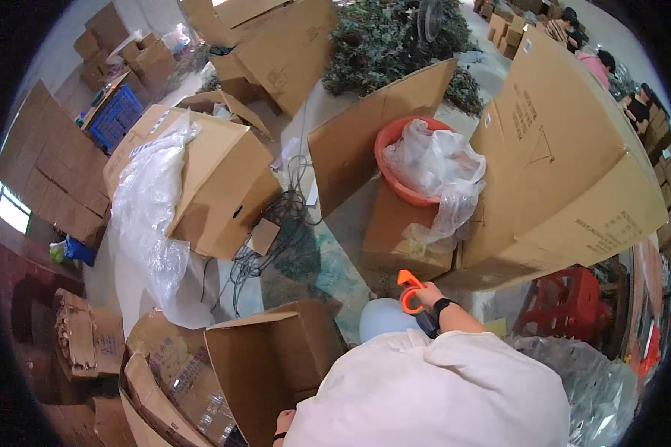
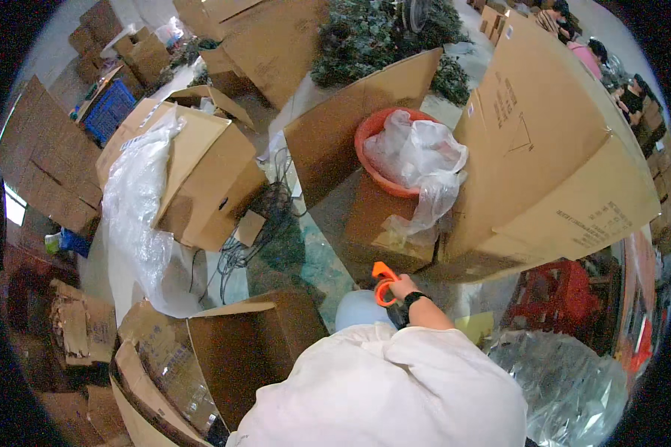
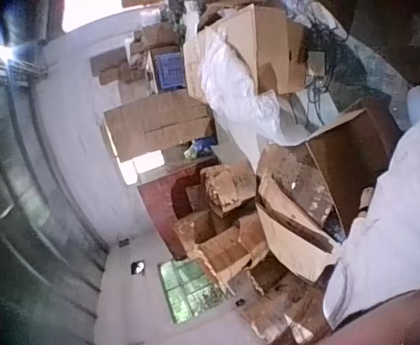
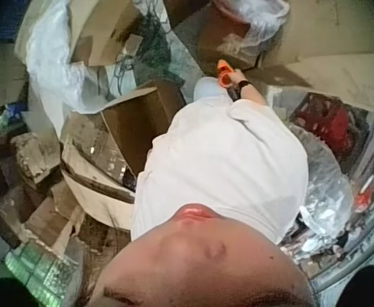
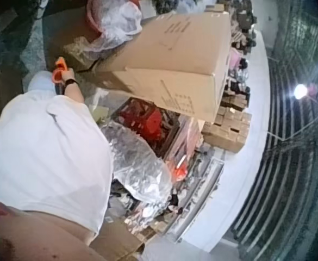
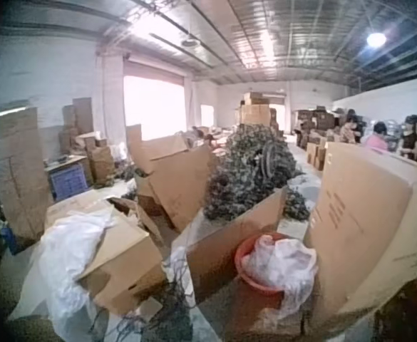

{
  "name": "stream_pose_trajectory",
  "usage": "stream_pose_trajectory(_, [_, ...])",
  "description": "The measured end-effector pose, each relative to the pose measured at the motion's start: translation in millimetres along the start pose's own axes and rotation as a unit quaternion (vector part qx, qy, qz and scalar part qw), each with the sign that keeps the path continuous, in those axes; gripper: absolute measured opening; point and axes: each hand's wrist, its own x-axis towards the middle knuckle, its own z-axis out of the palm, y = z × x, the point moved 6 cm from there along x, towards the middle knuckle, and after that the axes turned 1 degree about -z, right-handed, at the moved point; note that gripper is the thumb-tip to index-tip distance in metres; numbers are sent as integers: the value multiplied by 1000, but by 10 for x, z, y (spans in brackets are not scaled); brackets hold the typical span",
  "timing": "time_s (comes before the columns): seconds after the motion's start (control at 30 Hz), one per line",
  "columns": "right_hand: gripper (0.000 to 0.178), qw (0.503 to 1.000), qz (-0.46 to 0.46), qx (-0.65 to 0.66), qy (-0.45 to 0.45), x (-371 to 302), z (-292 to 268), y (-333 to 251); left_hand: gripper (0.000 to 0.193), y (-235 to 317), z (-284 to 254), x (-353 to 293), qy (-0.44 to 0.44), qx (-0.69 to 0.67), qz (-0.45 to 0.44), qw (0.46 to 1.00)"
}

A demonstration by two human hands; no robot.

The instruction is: The recorder prepares and seals cardboard boxes using a tape dispenser in a factory environment.

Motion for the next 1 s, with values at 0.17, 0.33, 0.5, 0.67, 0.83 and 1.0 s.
stream_pose_trajectory(0.17, [22, 985, -80, -146, -51, 831, 270, 1276, 36, 36, 54, 325, 56, -2, 71, 996])
stream_pose_trajectory(0.33, [25, 938, -124, -314, -83, 1024, 40, 1256, 35, 963, 274, -162, -28, 26, 145, 989])
stream_pose_trajectory(0.5, [31, 854, -219, -444, -162, 1606, -112, 65, 31, 2117, -195, -1188, 11, 109, 204, 973])
stream_pose_trajectory(0.67, [32, 936, -94, -279, -190, 1879, -397, -1004, 23, 2290, -2128, -1979, 510, -106, 157, 839])
stream_pose_trajectory(0.83, [21, 816, -307, -449, -196, 2317, -130, -1778, 16, 2397, -2820, -3498, 711, -151, 240, 643])
stream_pose_trajectory(1.0, [24, 722, -379, -529, -234, 2411, 334, -2469, 18, 2260, -1934, -3325, 599, -172, 149, 768])
